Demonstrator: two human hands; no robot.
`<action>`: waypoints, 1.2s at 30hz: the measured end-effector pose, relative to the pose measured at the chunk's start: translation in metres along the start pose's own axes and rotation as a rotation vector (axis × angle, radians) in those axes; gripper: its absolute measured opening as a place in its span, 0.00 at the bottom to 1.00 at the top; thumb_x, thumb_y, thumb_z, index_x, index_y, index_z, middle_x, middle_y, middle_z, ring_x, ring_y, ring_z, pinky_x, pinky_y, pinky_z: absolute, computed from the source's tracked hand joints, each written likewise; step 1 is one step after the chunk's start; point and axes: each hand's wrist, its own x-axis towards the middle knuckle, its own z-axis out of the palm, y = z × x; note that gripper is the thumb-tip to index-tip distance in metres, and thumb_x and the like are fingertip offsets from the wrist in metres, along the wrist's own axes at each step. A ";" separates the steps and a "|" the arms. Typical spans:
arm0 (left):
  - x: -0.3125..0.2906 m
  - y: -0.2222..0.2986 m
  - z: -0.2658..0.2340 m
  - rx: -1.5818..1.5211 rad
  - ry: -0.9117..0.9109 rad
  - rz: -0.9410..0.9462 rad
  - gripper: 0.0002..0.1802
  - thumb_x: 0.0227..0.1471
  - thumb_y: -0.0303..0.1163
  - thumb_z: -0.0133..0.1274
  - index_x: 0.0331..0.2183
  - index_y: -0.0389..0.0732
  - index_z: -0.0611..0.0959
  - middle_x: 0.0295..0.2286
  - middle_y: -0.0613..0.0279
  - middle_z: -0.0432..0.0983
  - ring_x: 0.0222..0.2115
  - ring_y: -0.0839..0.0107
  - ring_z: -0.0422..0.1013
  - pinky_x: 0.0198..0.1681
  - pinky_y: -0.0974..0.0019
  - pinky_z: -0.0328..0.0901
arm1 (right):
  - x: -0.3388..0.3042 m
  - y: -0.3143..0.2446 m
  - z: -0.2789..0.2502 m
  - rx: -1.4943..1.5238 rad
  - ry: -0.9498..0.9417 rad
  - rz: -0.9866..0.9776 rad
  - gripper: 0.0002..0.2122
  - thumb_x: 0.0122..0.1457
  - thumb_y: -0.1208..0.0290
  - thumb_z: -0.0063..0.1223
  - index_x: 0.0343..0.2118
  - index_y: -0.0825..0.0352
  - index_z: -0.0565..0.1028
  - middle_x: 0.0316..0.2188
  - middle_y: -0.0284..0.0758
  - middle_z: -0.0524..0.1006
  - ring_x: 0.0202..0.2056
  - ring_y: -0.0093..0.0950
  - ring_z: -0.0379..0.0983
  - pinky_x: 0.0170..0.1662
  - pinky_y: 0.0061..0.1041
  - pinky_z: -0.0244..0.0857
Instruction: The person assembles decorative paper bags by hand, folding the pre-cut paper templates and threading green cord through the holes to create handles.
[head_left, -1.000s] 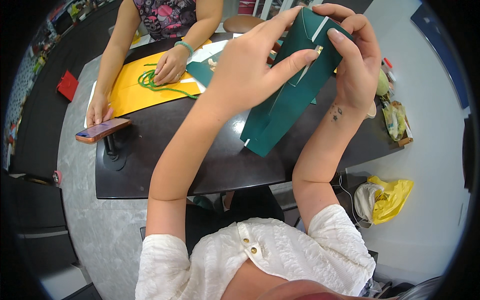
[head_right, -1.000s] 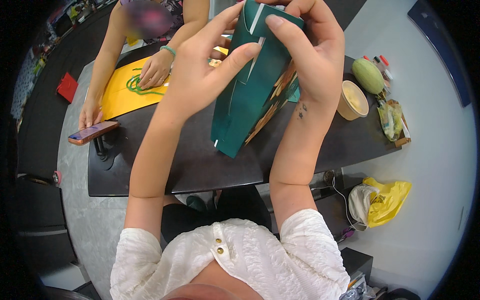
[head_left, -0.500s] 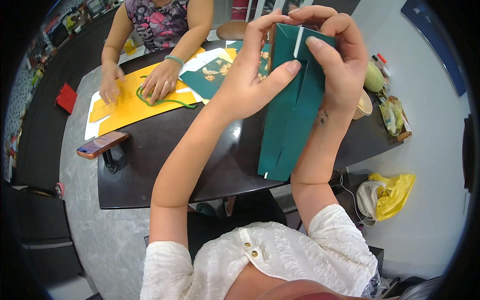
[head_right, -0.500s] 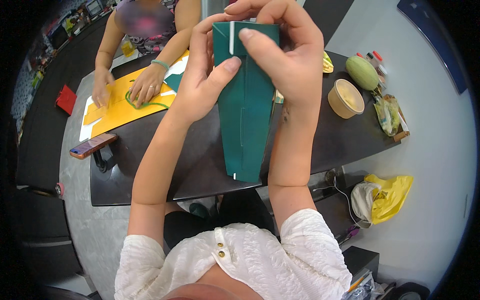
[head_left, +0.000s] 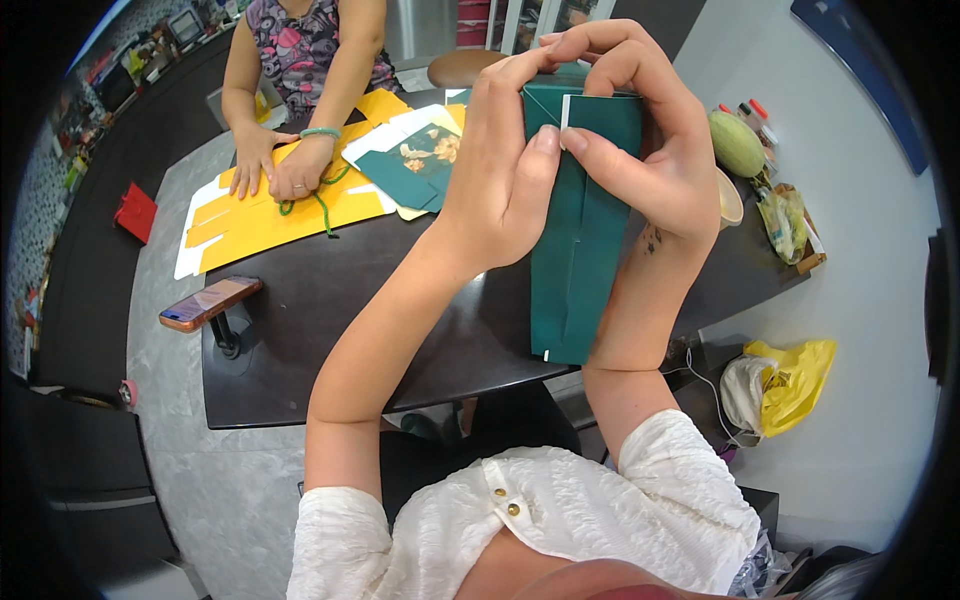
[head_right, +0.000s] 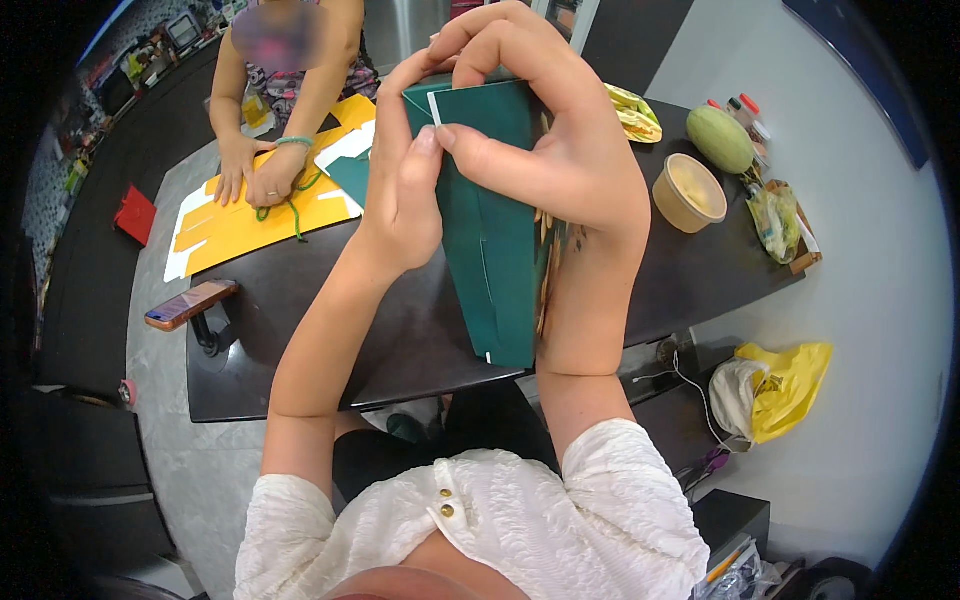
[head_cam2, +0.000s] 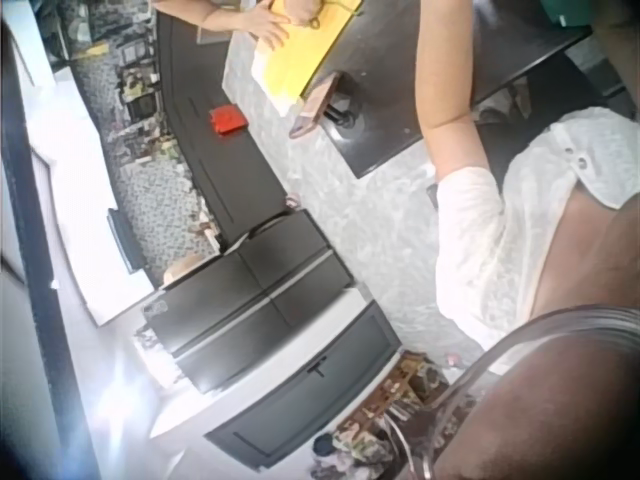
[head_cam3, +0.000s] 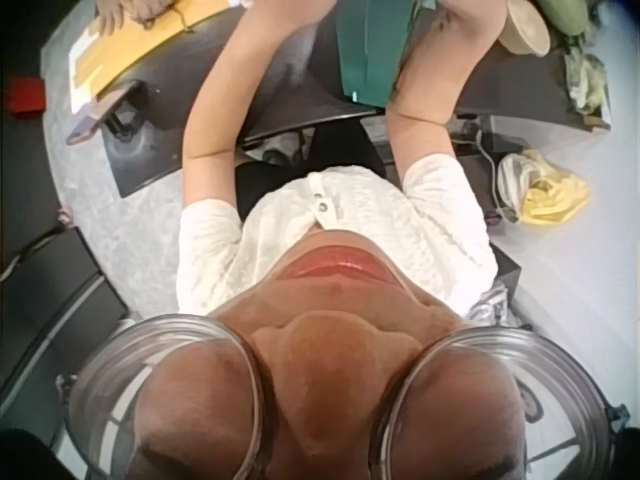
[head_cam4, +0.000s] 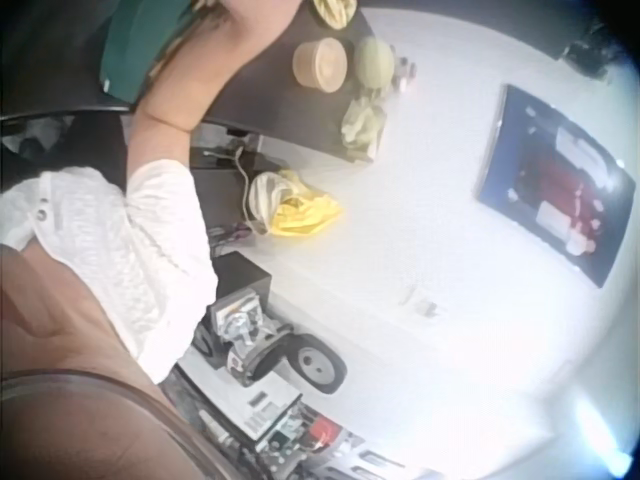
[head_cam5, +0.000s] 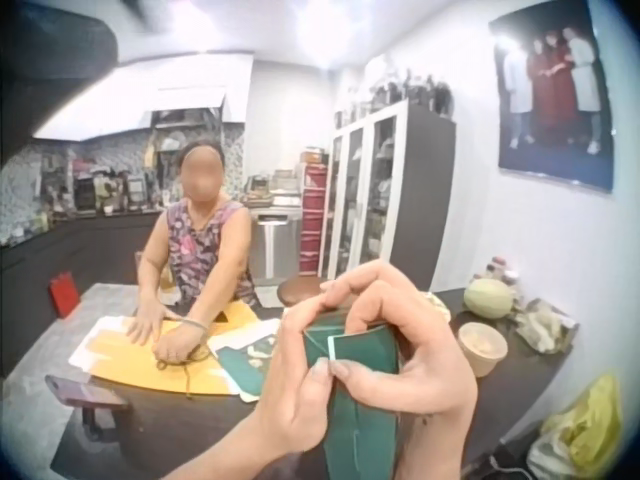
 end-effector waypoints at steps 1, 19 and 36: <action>0.001 0.002 0.000 -0.002 -0.006 0.003 0.26 0.53 0.32 0.42 0.53 0.31 0.63 0.49 0.44 0.63 0.50 0.52 0.61 0.55 0.56 0.55 | 0.000 -0.002 0.001 0.017 0.035 0.012 0.09 0.42 0.79 0.54 0.26 0.68 0.65 0.42 0.42 0.71 0.50 0.37 0.69 0.55 0.33 0.58; 0.011 0.016 -0.009 0.116 -0.022 0.138 0.24 0.48 0.32 0.50 0.48 0.34 0.69 0.44 0.49 0.68 0.47 0.51 0.63 0.52 0.56 0.57 | -0.005 -0.003 -0.005 0.127 0.163 -0.084 0.08 0.41 0.83 0.50 0.25 0.70 0.64 0.39 0.47 0.73 0.45 0.40 0.74 0.62 0.48 0.54; 0.017 0.017 -0.024 0.093 -0.143 0.086 0.22 0.51 0.31 0.54 0.48 0.37 0.71 0.45 0.50 0.70 0.46 0.52 0.67 0.52 0.58 0.60 | -0.006 -0.006 -0.014 0.112 0.133 -0.058 0.08 0.46 0.81 0.56 0.31 0.70 0.72 0.39 0.43 0.77 0.43 0.31 0.74 0.54 0.36 0.60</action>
